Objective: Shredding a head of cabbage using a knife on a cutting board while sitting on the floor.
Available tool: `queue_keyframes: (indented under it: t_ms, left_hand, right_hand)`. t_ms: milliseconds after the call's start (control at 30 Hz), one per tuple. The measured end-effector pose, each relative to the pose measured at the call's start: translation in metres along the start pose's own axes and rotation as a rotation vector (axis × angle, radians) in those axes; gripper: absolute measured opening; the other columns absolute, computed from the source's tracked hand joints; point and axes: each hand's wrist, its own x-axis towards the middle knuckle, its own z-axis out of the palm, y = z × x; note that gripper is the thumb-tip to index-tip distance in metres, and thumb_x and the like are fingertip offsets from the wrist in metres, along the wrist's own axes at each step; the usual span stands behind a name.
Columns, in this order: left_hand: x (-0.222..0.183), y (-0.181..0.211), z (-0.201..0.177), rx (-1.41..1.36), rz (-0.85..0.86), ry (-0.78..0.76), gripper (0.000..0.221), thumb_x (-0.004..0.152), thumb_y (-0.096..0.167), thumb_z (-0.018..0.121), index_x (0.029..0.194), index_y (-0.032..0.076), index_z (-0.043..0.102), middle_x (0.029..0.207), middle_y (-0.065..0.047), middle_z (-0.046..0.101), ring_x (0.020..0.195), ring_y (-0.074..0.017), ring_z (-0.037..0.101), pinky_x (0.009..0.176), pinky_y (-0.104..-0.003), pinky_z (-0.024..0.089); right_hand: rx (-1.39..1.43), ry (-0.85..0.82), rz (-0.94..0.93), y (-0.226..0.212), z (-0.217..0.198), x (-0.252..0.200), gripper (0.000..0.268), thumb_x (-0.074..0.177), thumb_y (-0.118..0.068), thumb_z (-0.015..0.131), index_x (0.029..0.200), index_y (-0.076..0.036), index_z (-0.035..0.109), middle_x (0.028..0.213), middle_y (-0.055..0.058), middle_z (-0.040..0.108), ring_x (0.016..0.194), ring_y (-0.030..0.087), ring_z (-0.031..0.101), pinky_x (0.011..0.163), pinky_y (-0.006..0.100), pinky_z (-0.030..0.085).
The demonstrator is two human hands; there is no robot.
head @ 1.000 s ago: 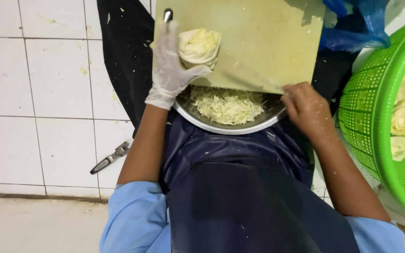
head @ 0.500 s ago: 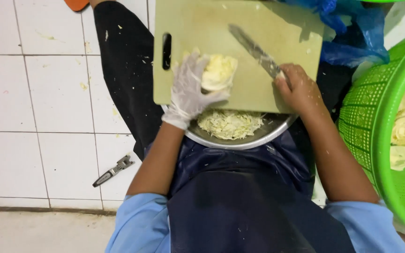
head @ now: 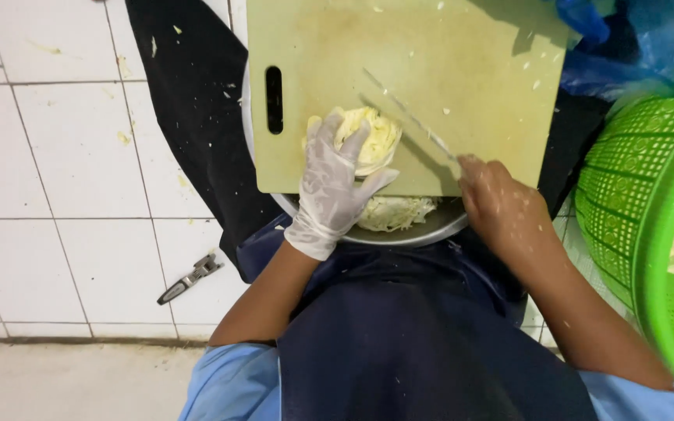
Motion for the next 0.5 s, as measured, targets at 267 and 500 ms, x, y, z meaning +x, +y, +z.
queue_keyframes:
  t_ms: [267, 500]
  left_hand:
    - [-0.004, -0.004, 0.01, 0.094, 0.106, 0.09, 0.072, 0.075, 0.055, 0.077, 0.128, 0.011, 0.058, 0.128, -0.022, 0.047, 0.127, -0.0516, 0.039, 0.105, -0.054, 0.038]
    - [0.0, 0.008, -0.011, 0.0, 0.014, -0.051, 0.067, 0.081, 0.049, 0.073, 0.126, 0.003, 0.058, 0.129, -0.032, 0.046, 0.125, -0.0564, 0.038, 0.105, -0.059, 0.035]
  right_hand:
    - [-0.313, 0.11, -0.195, -0.02, 0.016, 0.007, 0.027, 0.089, -0.022, 0.05, 0.115, -0.023, 0.053, 0.073, -0.008, 0.049, 0.049, 0.012, 0.058, 0.044, 0.023, 0.048]
    - [-0.263, 0.155, -0.197, -0.018, -0.004, 0.012, 0.032, 0.093, -0.027, 0.051, 0.124, -0.021, 0.053, 0.074, -0.008, 0.046, 0.05, 0.012, 0.058, 0.05, 0.021, 0.05]
